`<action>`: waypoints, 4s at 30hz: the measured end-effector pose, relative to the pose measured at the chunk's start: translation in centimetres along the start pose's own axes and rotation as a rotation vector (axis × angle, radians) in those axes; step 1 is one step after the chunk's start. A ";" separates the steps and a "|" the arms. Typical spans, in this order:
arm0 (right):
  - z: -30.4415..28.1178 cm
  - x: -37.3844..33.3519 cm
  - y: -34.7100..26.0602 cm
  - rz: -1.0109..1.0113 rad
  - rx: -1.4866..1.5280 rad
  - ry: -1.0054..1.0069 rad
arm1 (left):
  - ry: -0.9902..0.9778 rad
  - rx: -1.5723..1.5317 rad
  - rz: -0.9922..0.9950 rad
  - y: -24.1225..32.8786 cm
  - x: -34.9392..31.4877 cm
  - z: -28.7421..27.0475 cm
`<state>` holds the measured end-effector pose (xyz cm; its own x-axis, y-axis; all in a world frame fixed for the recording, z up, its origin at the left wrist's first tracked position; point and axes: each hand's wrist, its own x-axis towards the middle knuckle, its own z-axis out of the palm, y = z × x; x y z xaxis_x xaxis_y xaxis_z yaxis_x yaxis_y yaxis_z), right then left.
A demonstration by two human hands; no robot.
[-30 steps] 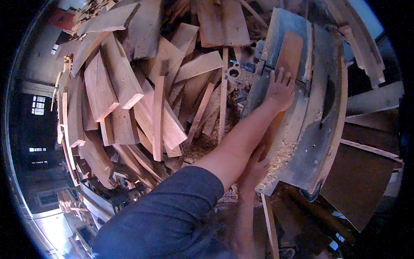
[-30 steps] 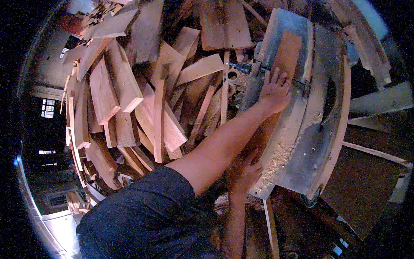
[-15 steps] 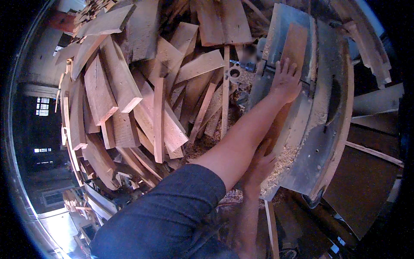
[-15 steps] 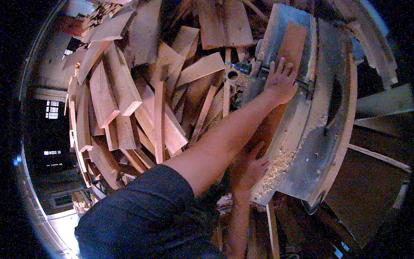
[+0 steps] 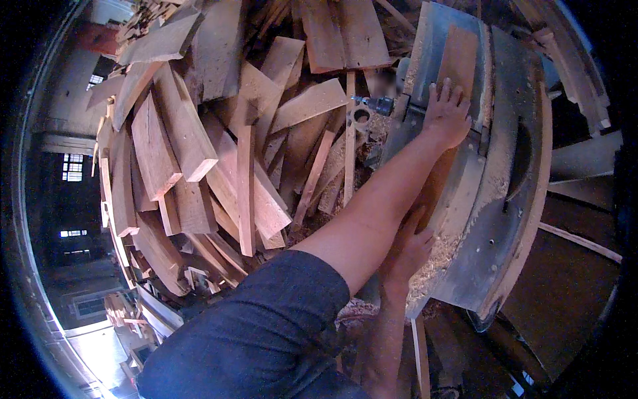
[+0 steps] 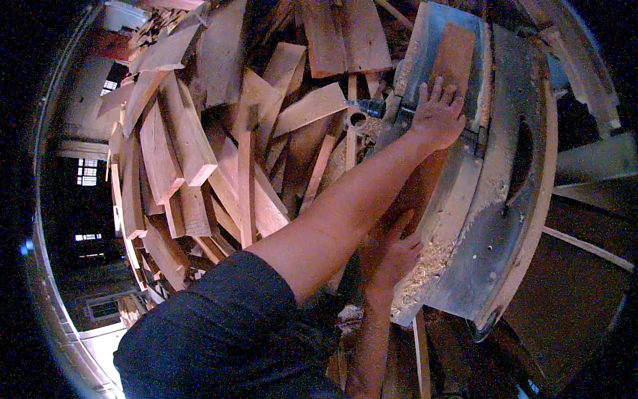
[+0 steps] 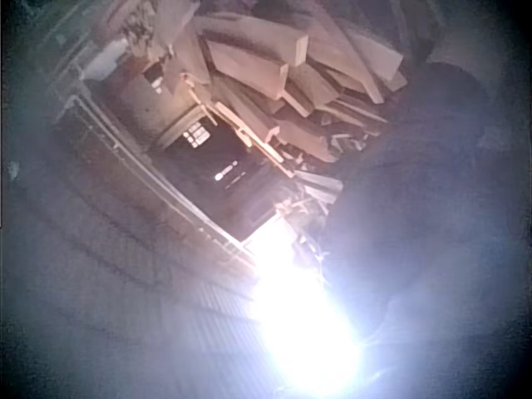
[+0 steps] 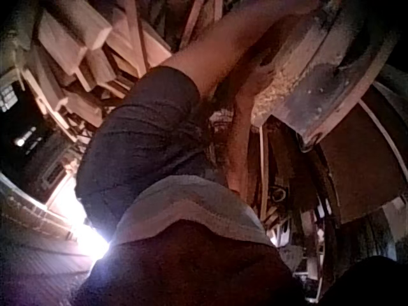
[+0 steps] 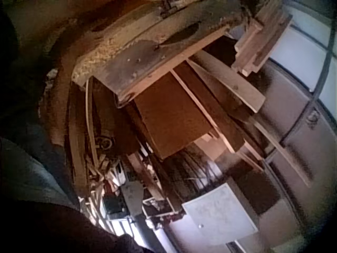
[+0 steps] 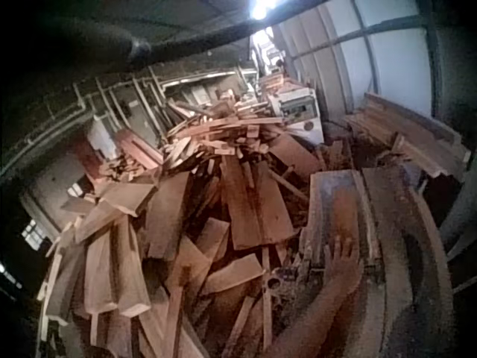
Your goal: The person planes several wooden boards using a jointer, flipping them between passes, and then uses a table saw to trim the edges.
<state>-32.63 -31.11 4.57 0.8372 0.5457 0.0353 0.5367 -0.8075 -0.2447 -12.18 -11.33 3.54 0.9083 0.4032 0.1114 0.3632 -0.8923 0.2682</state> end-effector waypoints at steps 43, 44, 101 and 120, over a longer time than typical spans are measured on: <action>0.9 10.0 0.8 0.077 0.156 -0.084 | -0.017 -0.021 0.020 -0.6 10.2 1.2; 1.0 10.3 0.9 0.128 0.236 -0.155 | -0.012 0.048 0.019 -0.4 10.5 1.3; 1.2 35.9 1.1 -0.214 -0.256 -0.199 | 0.153 -0.323 -0.365 -13.1 -41.4 -9.4; -11.5 -2.7 8.3 0.241 1.626 -0.720 | -0.307 -2.228 -0.609 -0.9 -20.5 -1.1</action>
<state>-29.28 -41.84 13.59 0.4290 0.8001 -0.4192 -0.5811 -0.1108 -0.8062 -31.40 -18.56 2.07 0.8926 0.2192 -0.3939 -0.0057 0.8792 0.4764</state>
